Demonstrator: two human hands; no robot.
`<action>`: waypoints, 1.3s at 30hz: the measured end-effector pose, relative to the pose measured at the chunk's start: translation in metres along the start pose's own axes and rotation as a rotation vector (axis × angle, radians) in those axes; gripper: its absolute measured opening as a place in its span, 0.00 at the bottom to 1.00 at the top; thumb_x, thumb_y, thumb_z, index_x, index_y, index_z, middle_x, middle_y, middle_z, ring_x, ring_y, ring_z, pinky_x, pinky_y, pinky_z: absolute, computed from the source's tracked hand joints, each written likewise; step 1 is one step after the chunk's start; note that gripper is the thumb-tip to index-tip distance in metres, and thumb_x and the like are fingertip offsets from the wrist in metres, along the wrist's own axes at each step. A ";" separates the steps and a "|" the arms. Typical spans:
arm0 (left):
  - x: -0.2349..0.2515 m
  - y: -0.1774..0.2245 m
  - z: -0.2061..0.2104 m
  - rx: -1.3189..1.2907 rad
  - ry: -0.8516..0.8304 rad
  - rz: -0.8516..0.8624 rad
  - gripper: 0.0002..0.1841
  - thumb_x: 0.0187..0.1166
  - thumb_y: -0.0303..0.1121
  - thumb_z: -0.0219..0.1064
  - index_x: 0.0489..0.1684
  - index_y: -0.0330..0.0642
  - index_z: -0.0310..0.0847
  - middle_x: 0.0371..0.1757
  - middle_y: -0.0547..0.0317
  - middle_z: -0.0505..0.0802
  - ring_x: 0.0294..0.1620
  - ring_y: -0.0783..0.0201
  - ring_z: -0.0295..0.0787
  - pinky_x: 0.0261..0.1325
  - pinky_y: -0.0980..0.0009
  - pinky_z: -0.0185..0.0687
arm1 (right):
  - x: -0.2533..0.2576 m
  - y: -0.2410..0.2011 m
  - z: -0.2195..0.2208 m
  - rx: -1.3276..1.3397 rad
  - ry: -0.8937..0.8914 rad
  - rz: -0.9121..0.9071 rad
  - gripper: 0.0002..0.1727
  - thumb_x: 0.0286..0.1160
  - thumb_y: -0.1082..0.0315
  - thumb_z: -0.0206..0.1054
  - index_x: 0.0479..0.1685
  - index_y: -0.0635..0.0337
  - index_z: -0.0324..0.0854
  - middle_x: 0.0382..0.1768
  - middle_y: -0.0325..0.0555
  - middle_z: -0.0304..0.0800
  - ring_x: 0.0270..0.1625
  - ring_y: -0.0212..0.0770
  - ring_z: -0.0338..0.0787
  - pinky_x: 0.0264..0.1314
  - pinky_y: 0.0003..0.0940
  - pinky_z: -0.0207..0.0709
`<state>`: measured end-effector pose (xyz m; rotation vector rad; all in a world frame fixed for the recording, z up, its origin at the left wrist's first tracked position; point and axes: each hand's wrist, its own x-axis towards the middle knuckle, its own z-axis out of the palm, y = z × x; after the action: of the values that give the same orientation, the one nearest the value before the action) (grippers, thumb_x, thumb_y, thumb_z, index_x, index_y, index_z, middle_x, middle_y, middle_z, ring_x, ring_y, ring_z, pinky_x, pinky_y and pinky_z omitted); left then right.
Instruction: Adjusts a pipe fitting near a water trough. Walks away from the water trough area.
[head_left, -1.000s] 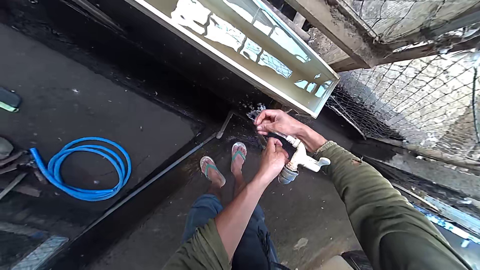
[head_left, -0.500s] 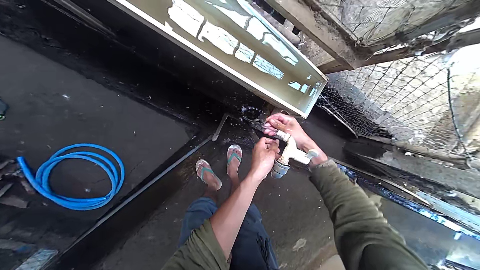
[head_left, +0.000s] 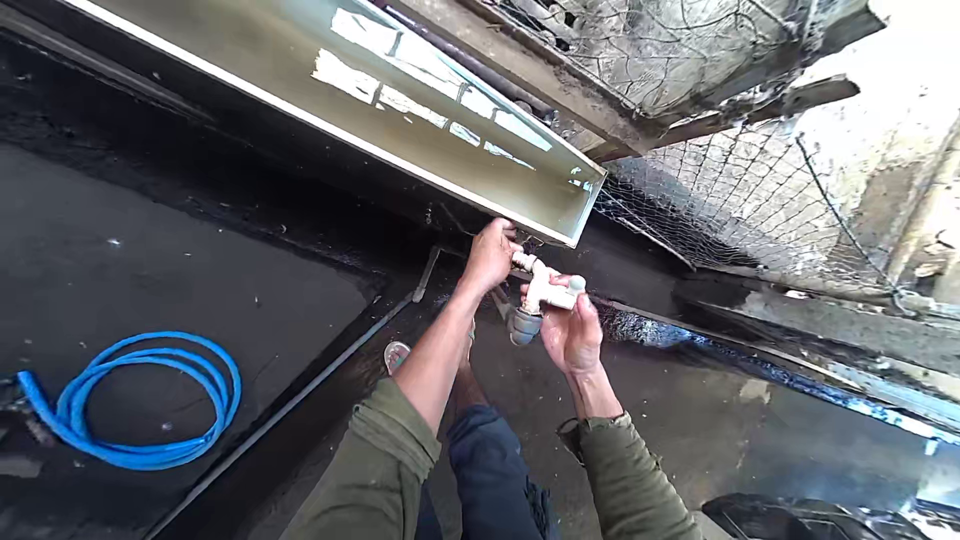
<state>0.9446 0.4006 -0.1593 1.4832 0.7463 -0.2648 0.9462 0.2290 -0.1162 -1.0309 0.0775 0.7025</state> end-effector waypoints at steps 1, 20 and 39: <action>0.009 -0.003 -0.005 0.142 0.011 0.070 0.18 0.82 0.19 0.51 0.68 0.28 0.76 0.65 0.37 0.85 0.60 0.47 0.88 0.66 0.49 0.82 | -0.005 0.002 -0.004 -0.061 -0.018 -0.008 0.21 0.70 0.46 0.75 0.52 0.48 0.80 0.61 0.46 0.87 0.58 0.46 0.91 0.60 0.44 0.87; 0.000 -0.003 -0.019 0.461 -0.146 0.231 0.17 0.73 0.18 0.68 0.60 0.35 0.82 0.65 0.37 0.82 0.56 0.44 0.88 0.61 0.47 0.85 | -0.012 -0.008 0.023 -0.625 0.184 -0.105 0.20 0.93 0.64 0.44 0.57 0.71 0.76 0.48 0.50 0.93 0.49 0.42 0.97 0.51 0.38 0.94; -0.133 -0.181 -0.124 -0.215 0.507 -0.441 0.25 0.87 0.24 0.52 0.84 0.35 0.63 0.83 0.36 0.73 0.77 0.42 0.77 0.72 0.43 0.78 | 0.091 -0.005 0.047 -0.615 0.217 0.044 0.21 0.76 0.76 0.71 0.65 0.73 0.72 0.42 0.56 0.96 0.42 0.44 0.98 0.53 0.38 0.93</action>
<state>0.7018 0.4621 -0.2147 1.1749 1.4684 -0.1315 1.0078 0.3107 -0.1219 -1.6990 0.0742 0.6659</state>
